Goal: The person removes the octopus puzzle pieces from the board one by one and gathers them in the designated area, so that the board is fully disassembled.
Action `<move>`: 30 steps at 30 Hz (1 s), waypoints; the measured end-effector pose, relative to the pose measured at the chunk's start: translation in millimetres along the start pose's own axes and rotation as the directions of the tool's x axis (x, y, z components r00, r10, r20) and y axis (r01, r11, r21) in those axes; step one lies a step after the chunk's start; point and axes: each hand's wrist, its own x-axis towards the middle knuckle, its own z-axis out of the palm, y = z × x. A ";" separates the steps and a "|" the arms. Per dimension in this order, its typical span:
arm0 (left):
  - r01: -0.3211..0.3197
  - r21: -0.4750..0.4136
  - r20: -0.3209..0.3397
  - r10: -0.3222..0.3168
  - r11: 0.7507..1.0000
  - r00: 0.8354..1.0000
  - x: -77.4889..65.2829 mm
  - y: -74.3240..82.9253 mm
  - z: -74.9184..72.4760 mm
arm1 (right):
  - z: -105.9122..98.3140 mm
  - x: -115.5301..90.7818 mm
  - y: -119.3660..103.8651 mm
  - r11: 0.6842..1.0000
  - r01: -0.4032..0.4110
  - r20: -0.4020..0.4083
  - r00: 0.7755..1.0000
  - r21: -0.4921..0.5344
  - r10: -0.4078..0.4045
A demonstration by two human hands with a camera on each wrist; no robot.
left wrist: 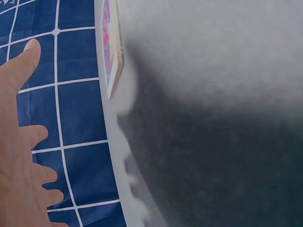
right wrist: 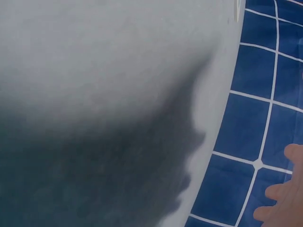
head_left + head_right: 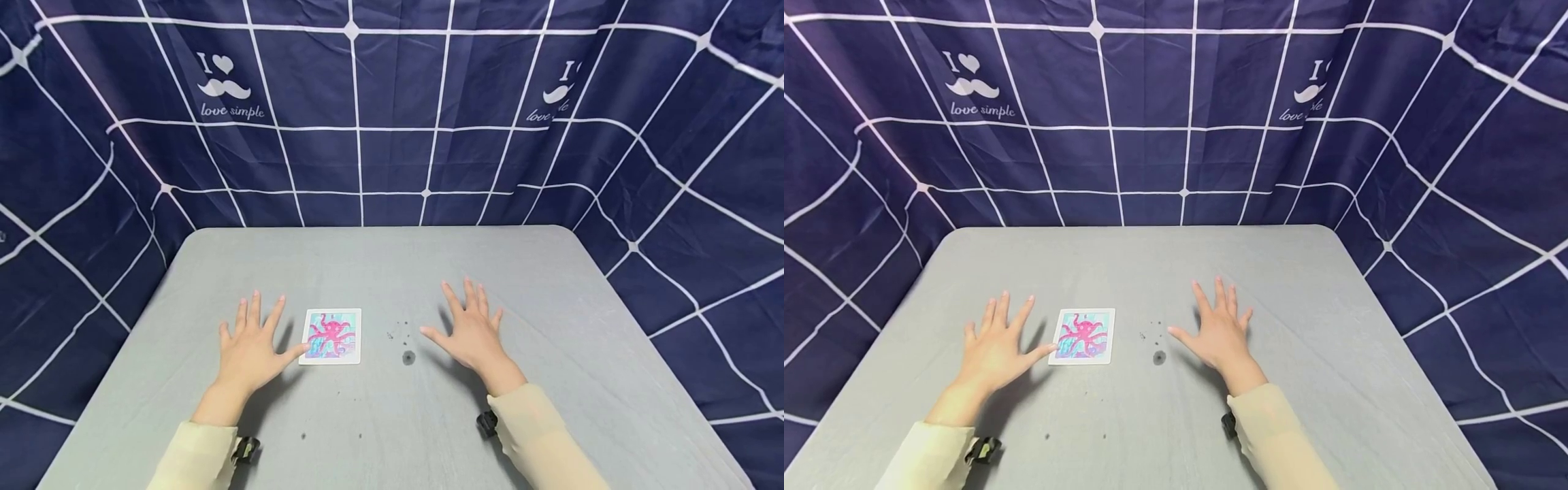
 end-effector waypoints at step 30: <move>-0.148 -0.077 0.026 0.150 0.986 0.988 -14.0 17.1 20.3 | 36.2 45.6 -49.9 0.979 0.145 0.039 0.988 0.142 -0.152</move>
